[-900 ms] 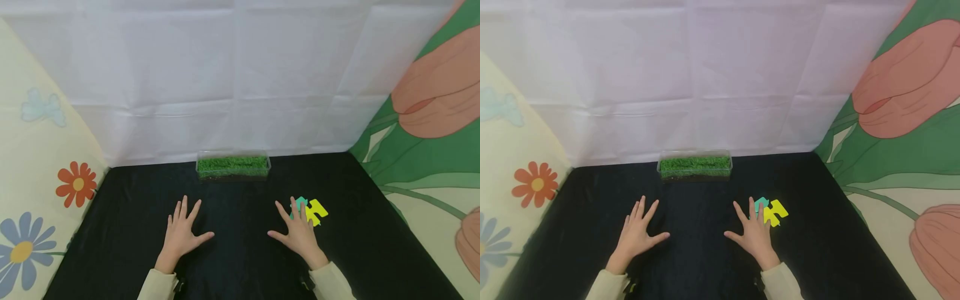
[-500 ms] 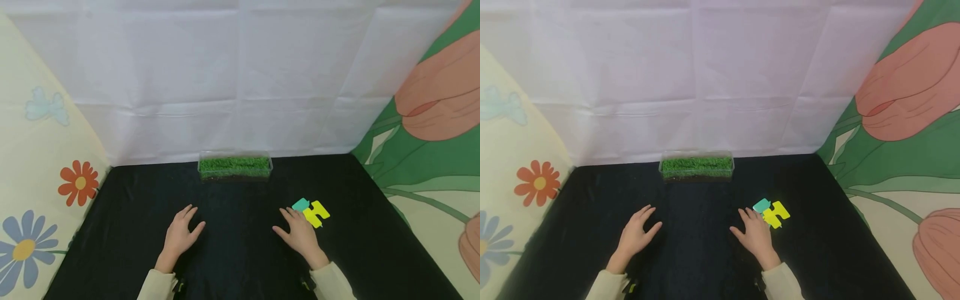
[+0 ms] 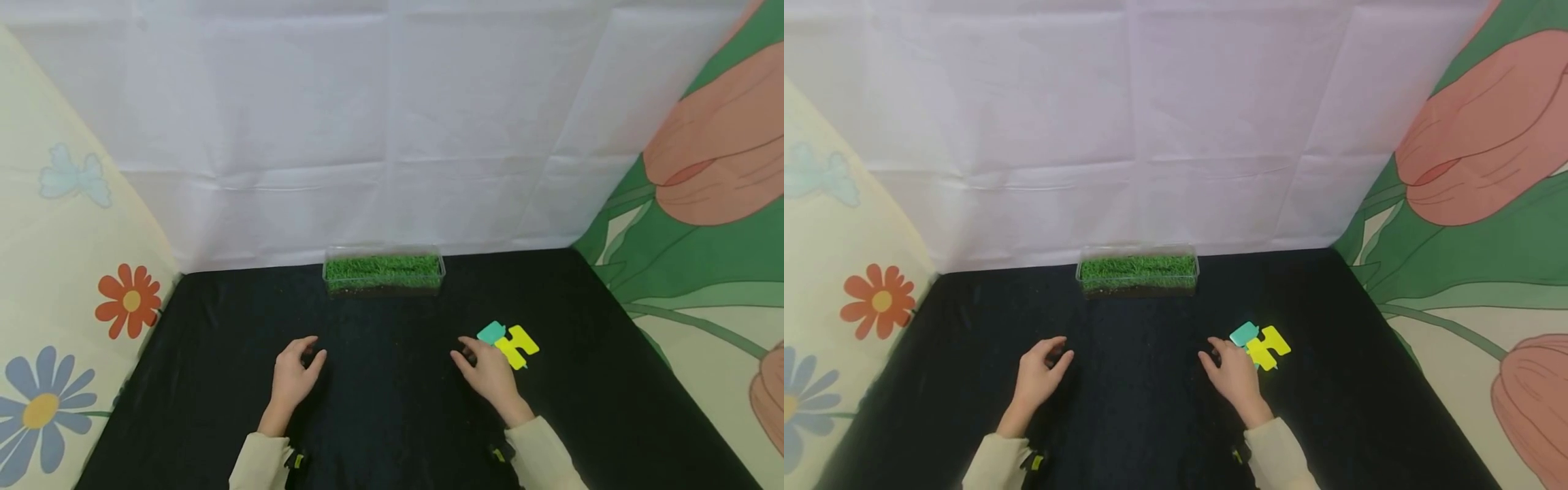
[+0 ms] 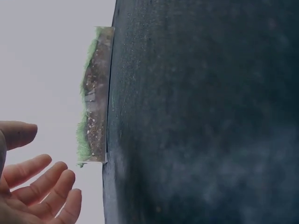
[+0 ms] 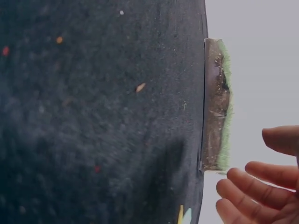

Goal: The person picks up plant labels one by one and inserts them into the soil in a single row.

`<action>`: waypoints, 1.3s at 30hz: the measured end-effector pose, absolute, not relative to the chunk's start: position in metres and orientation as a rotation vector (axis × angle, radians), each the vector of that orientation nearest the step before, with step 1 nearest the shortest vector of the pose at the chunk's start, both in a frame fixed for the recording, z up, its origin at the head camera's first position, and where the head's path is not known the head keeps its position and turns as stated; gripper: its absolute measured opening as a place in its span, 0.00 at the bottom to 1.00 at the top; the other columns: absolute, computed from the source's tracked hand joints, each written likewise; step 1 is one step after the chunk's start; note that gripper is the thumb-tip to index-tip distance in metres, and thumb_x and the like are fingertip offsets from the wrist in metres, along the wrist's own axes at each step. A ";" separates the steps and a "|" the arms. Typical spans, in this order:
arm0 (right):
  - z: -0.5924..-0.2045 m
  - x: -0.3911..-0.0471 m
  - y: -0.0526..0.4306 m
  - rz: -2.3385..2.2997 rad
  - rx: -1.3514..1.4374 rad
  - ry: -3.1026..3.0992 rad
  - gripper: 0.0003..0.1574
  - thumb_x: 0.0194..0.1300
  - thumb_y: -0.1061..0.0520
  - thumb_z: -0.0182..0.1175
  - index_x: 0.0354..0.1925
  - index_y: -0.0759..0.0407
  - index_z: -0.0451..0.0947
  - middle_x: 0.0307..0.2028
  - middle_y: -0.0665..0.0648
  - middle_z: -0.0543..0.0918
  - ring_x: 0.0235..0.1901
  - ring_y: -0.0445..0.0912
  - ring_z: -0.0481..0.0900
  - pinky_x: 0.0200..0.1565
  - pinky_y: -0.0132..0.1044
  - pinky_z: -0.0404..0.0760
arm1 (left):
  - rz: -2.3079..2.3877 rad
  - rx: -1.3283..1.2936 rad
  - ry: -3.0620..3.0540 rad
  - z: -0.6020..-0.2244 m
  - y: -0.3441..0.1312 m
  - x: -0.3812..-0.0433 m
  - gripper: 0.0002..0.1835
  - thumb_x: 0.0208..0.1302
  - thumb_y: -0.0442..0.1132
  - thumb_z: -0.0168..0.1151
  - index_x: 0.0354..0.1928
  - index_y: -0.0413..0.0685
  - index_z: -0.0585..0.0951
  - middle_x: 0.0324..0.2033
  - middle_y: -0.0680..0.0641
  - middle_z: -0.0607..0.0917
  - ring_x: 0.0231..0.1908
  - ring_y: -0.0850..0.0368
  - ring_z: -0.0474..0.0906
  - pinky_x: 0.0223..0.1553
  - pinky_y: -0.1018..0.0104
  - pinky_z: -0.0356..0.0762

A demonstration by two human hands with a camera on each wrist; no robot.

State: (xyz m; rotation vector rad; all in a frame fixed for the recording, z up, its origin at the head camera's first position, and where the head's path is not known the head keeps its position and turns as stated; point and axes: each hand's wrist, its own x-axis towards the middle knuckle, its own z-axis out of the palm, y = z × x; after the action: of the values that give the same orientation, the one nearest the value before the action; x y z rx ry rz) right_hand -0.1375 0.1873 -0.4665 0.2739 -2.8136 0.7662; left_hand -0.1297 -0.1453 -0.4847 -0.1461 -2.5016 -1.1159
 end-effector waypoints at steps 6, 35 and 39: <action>-0.470 -0.146 0.188 0.857 0.242 -2.810 0.17 0.56 0.59 0.63 0.43 0.68 0.79 0.25 0.54 0.80 0.21 0.42 0.73 0.24 0.35 0.72 | -1.170 -0.100 -2.452 -0.485 -0.144 -0.139 0.10 0.51 0.29 0.65 0.37 0.32 0.81 0.27 0.43 0.81 0.27 0.52 0.75 0.26 0.62 0.73; -0.469 -0.195 0.178 1.287 0.079 -2.752 0.16 0.63 0.57 0.56 0.44 0.69 0.79 0.35 0.62 0.82 0.31 0.51 0.80 0.34 0.44 0.78 | -1.616 0.346 -2.306 -0.481 -0.142 -0.194 0.08 0.59 0.34 0.59 0.33 0.36 0.82 0.25 0.44 0.79 0.26 0.54 0.70 0.28 0.65 0.68; -0.469 -0.200 0.180 1.351 0.015 -2.763 0.17 0.64 0.56 0.55 0.46 0.67 0.78 0.37 0.63 0.82 0.34 0.52 0.79 0.37 0.44 0.78 | -1.703 0.442 -2.252 -0.480 -0.140 -0.203 0.08 0.58 0.35 0.60 0.34 0.36 0.82 0.25 0.46 0.79 0.27 0.55 0.69 0.28 0.65 0.67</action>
State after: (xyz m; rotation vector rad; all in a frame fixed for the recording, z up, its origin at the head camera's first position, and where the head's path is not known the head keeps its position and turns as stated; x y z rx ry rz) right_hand -0.2005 0.1800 -0.4695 0.0148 -2.7627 1.3512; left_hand -0.2027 -0.1404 -0.4796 0.4419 -2.2518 -1.7030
